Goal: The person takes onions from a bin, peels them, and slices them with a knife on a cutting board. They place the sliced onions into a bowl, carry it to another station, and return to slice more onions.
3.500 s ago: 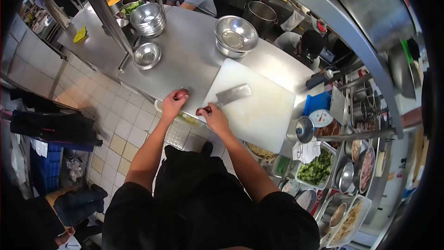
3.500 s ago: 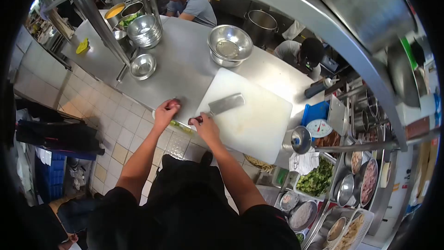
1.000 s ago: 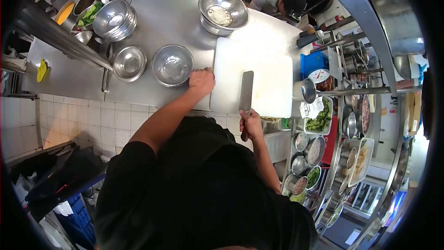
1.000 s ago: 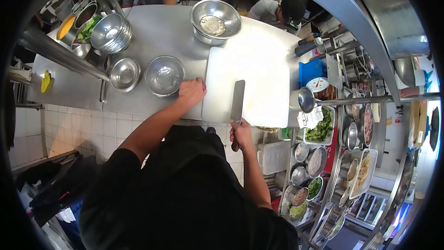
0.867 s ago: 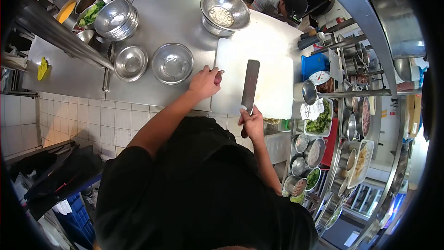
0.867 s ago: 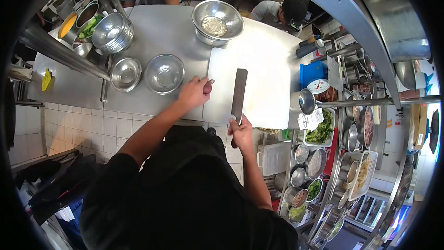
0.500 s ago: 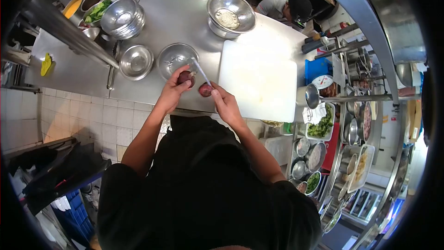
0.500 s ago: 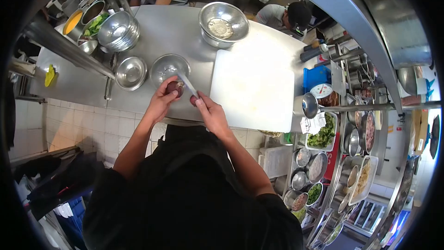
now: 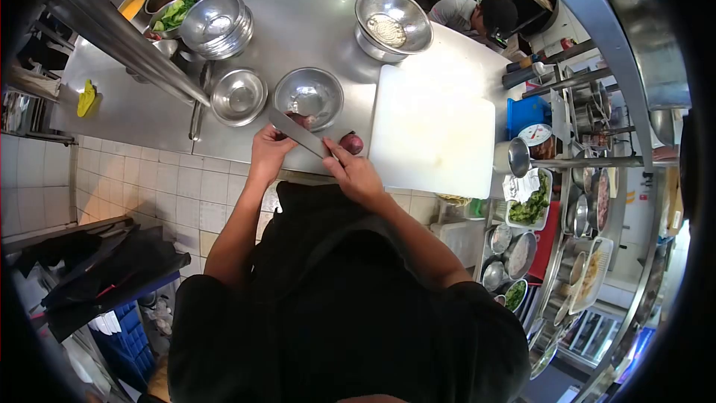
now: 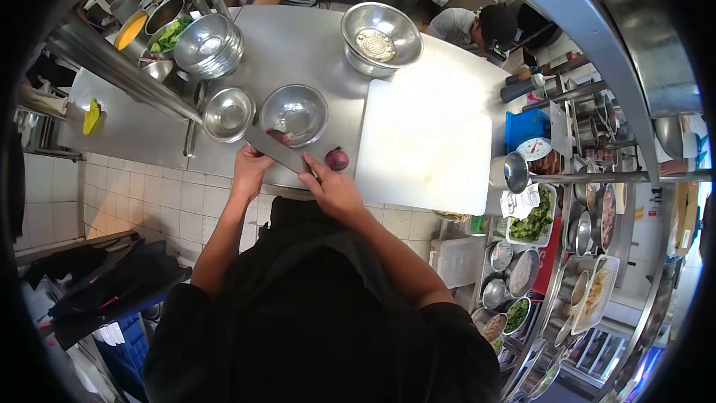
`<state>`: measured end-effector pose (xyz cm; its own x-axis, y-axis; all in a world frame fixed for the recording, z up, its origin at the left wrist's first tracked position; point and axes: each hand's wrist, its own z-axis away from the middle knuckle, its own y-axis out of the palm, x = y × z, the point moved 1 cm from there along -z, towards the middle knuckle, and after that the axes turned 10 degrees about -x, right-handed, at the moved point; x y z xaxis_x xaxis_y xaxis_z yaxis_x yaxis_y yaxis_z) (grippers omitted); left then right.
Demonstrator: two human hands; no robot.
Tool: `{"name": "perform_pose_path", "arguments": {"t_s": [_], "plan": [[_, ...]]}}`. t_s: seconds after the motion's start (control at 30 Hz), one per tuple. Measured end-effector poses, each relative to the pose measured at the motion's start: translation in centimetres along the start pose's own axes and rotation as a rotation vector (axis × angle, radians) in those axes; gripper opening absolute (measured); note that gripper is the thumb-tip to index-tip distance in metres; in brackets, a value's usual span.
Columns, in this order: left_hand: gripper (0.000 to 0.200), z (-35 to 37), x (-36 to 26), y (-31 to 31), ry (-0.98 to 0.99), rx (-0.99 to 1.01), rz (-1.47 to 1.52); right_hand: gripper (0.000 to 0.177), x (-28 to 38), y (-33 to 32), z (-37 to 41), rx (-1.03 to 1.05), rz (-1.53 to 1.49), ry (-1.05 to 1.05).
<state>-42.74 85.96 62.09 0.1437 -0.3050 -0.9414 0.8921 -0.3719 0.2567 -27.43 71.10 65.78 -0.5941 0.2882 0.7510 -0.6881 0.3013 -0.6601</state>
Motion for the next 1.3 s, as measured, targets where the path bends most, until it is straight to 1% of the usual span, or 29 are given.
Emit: {"name": "perform_pose_path", "arguments": {"t_s": [0.07, 0.13, 0.17, 0.27, 0.37, 0.43, 0.47, 0.53, 0.57, 0.67, 0.73, 0.77, 0.83, 0.87, 0.93, 0.97, 1.03, 1.07, 1.13, 1.27, 1.3], "plan": [[0.034, 0.4, -0.1, 0.1, 0.037, 0.069, -0.121, 0.056, 0.9, 0.0, 0.0, -0.001, -0.045, 0.003], [0.032, 0.7, -0.7, 0.5, 0.033, 0.038, -0.061, 0.060, 2.8, -0.3, -1.3, 0.002, -0.127, -0.006], [0.032, 0.7, -0.9, 0.6, 0.031, 0.025, -0.034, 0.062, 2.7, 0.1, -1.6, -0.004, -0.135, -0.011], [0.042, -0.1, 0.3, -0.9, 0.058, 0.058, -0.151, 0.067, 2.4, 1.2, -2.2, -0.019, -0.170, 0.003], [0.037, 0.5, -0.7, 0.0, 0.111, 0.047, -0.239, 0.069, 2.7, 1.9, -2.9, -0.044, -0.226, 0.041], [0.041, 0.5, -0.9, 0.6, 0.130, 0.015, -0.214, 0.072, 1.9, 3.1, -3.6, -0.097, -0.246, 0.026], [0.043, 0.4, -0.9, 1.0, 0.142, 0.001, -0.198, 0.073, 1.5, 3.8, -4.0, -0.114, -0.315, 0.033], [0.046, 0.0, -0.2, 1.7, 0.228, -0.049, -0.161, 0.075, 1.3, 4.6, -5.1, -0.140, -0.448, 0.047], [0.048, -0.1, 0.1, 1.8, 0.270, -0.075, -0.146, 0.073, 1.0, 4.7, -5.4, -0.132, -0.489, 0.102], [0.054, -0.6, -0.1, 1.5, 0.295, -0.036, -0.168, 0.071, 2.2, 3.9, -6.0, -0.071, -0.638, 0.319], [0.056, -1.3, -0.1, 0.5, 0.183, 0.090, -0.066, 0.071, 3.2, 1.8, -5.9, 0.017, -0.759, 0.537], [0.058, -1.8, -0.1, -0.1, 0.127, 0.152, -0.016, 0.071, 3.2, 1.4, -5.9, 0.038, -0.875, 0.626], [0.056, -2.5, -0.2, -1.2, -0.026, 0.247, 0.227, 0.071, 3.1, 0.9, -6.1, 0.088, -1.109, 0.803], [0.056, -2.7, -0.1, -1.5, -0.102, 0.295, 0.347, 0.073, 2.9, 0.7, -6.3, 0.127, -1.105, 0.797], [0.051, -2.7, -0.4, -1.3, -0.174, 0.251, 0.384, 0.076, 2.4, 0.3, -6.7, 0.196, -1.102, 0.786], [0.049, -2.9, -0.5, -1.1, -0.210, 0.234, 0.400, 0.076, 2.4, 0.3, -6.8, 0.189, -1.069, 0.763], [0.045, -3.3, -0.1, -0.3, -0.214, 0.128, 0.282, 0.077, 2.8, 0.3, -6.9, 0.175, -1.007, 0.723], [0.044, -3.3, 0.3, -0.3, -0.219, 0.073, 0.221, 0.077, 2.6, 0.4, -6.9, 0.186, -1.041, 0.762], [0.042, -3.5, 0.8, -0.5, -0.224, 0.098, 0.302, 0.077, 1.6, 0.3, -7.6, 0.211, -1.107, 0.834], [0.044, -3.5, 1.8, -1.8, -0.236, 0.112, 0.519, 0.076, -0.2, 0.1, -8.6, 0.149, -1.076, 0.854], [0.044, -3.2, 1.5, -1.8, -0.280, 0.124, 0.560, 0.075, -0.3, 0.1, -8.7, 0.147, -1.053, 0.862]]}}
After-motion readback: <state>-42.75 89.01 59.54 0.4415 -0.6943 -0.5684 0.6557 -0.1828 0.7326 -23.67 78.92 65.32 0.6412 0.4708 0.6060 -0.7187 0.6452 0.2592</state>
